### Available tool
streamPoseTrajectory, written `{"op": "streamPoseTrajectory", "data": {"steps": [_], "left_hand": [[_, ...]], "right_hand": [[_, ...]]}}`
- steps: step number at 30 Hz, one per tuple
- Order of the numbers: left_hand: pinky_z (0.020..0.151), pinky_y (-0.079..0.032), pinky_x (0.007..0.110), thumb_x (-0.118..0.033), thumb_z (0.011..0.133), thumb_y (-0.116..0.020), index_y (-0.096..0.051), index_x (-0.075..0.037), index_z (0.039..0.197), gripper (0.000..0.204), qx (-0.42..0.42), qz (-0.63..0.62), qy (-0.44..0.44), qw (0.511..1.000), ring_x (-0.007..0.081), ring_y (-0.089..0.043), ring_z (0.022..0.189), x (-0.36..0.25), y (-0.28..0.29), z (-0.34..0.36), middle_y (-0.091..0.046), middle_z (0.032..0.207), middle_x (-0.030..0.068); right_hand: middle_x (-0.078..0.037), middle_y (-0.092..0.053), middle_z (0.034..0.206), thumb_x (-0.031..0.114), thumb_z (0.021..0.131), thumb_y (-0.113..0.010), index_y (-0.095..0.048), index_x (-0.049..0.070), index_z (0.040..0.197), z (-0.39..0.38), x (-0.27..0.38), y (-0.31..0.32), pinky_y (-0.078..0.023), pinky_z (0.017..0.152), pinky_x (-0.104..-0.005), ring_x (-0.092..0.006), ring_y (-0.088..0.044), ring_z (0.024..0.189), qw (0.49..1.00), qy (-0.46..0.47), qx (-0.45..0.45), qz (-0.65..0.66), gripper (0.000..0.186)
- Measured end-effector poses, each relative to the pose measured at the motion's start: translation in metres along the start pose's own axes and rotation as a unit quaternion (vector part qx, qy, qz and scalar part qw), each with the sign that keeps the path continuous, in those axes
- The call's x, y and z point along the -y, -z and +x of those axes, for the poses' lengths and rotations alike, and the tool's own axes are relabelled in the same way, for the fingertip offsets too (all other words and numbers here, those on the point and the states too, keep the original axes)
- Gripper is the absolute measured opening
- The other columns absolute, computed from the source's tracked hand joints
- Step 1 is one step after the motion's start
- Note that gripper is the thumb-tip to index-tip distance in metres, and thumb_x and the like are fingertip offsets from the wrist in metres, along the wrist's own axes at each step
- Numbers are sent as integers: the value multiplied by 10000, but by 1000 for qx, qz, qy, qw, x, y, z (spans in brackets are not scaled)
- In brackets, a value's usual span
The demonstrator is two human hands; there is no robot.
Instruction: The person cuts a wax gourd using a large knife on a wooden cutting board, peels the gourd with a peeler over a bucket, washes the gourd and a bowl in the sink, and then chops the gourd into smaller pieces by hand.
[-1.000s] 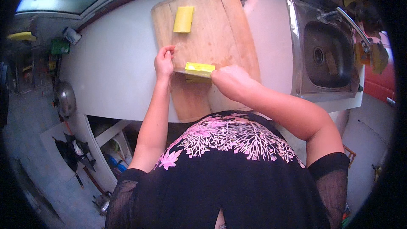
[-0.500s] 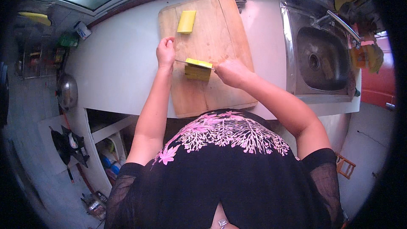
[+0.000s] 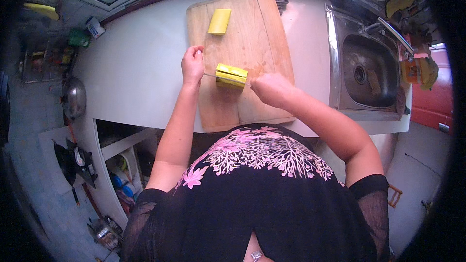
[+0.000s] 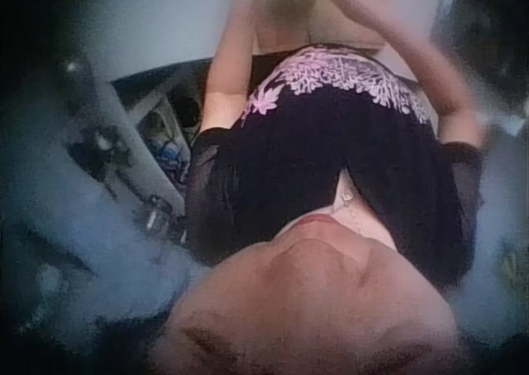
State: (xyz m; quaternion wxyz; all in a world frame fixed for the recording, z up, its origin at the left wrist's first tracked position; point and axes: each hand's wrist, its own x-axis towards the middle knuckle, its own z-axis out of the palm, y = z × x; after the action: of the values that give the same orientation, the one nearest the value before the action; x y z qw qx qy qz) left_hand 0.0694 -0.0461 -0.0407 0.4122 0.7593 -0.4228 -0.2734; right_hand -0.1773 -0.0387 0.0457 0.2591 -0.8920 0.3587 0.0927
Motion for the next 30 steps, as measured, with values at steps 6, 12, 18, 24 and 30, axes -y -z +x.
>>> {"op": "streamPoseTrajectory", "data": {"steps": [6, 12, 18, 24, 30], "left_hand": [[834, -464, 337, -23, 862, -437, -610, -26, 983, 211, 4, -62, 37, 997, 243, -590, 917, 26, -5, 9, -624, 969, 122], [845, -463, 322, 19, 855, -418, -612, -22, 991, 240, 5, -86, 57, 995, 227, -597, 918, 39, -8, 7, -630, 979, 120], [817, -468, 333, 17, 834, -437, -624, -32, 957, 229, -12, 28, -36, 999, 246, -594, 914, 33, -9, -10, -620, 950, 116], [787, -455, 299, -84, 881, -471, -615, -10, 967, 183, -33, 23, -23, 999, 180, -569, 871, 17, 1, -6, -609, 923, 83], [720, -447, 298, -114, 886, -517, -562, -29, 870, 97, -190, -83, -124, 970, 171, -542, 778, -15, 9, -77, -561, 813, 62]], "right_hand": [[-191, -629, 711, 52, 736, -528, -635, 8, 733, 11, 13, 10, -504, 607, -436, -342, -634, 695, 998, -7, 55, -22, 115], [-198, -632, 716, 37, 727, -523, -638, 11, 713, 16, 21, 9, -510, 595, -439, -343, -638, 679, 999, -10, 51, -15, 118], [-211, -613, 666, 46, 743, -509, -597, -8, 775, 15, -9, -48, -500, 553, -452, -359, -631, 629, 1000, -21, -21, 12, 107], [-200, -603, 625, 90, 773, -505, -586, 3, 813, 16, -12, -60, -488, 530, -453, -351, -625, 596, 998, 5, -64, -11, 126], [-193, -621, 662, 113, 757, -528, -624, 25, 750, 14, -22, -65, -496, 562, -454, -343, -631, 622, 998, -17, -43, -35, 130]]}}
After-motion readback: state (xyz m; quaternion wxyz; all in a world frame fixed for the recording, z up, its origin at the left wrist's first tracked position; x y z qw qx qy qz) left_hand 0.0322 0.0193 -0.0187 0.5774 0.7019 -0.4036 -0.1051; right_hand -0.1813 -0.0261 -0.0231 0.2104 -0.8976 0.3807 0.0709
